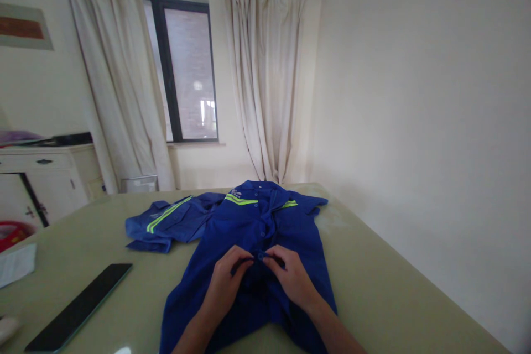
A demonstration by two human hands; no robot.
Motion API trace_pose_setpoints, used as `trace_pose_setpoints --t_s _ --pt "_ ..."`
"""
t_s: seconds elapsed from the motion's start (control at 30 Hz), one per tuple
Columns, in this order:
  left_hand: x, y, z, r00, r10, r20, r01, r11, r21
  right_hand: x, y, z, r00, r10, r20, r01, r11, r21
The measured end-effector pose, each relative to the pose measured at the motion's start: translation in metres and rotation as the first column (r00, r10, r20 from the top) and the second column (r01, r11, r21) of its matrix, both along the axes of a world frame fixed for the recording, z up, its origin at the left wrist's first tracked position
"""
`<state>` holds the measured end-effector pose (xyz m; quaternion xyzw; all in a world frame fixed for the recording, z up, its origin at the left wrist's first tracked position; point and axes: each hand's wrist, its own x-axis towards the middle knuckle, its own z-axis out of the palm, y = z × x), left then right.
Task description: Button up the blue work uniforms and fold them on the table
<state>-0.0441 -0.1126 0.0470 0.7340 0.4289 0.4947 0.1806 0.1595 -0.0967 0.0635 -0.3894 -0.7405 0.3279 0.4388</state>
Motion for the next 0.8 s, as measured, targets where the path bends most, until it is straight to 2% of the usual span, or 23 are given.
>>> trace_pose_setpoints --t_s 0.13,0.2,0.27,0.33,0.4,0.53,0.8 --pt "0.005 -0.007 -0.003 0.973 -0.117 -0.198 0.132 0.989 0.064 -0.002 -0.004 -0.002 0.996 0.069 0.049 -0.07 0.997 0.028" --pt "0.008 -0.009 -0.005 0.95 -0.062 -0.307 0.11 0.984 0.142 -0.002 -0.004 -0.003 0.993 0.1 0.062 -0.103 0.993 0.057" --pt "0.01 -0.011 -0.006 0.924 0.06 -0.378 0.034 0.971 0.237 -0.002 -0.004 -0.003 0.991 0.104 0.083 -0.109 0.992 0.061" --pt "0.009 -0.011 -0.006 0.902 0.163 -0.401 -0.038 0.952 0.303 -0.001 -0.003 -0.004 0.994 0.069 0.088 -0.073 0.996 0.042" --pt "0.009 -0.01 -0.005 0.892 0.206 -0.402 -0.068 0.941 0.332 -0.002 -0.001 -0.005 0.998 0.023 0.056 -0.024 1.0 0.015" --pt "0.011 -0.011 -0.004 0.888 0.2 -0.414 -0.05 0.937 0.345 -0.005 0.001 -0.008 0.998 -0.04 -0.054 0.038 0.999 -0.035" --pt "0.014 -0.01 -0.012 0.89 0.171 -0.422 -0.022 0.942 0.335 -0.005 0.012 -0.018 0.984 -0.01 -0.18 -0.018 0.989 -0.149"
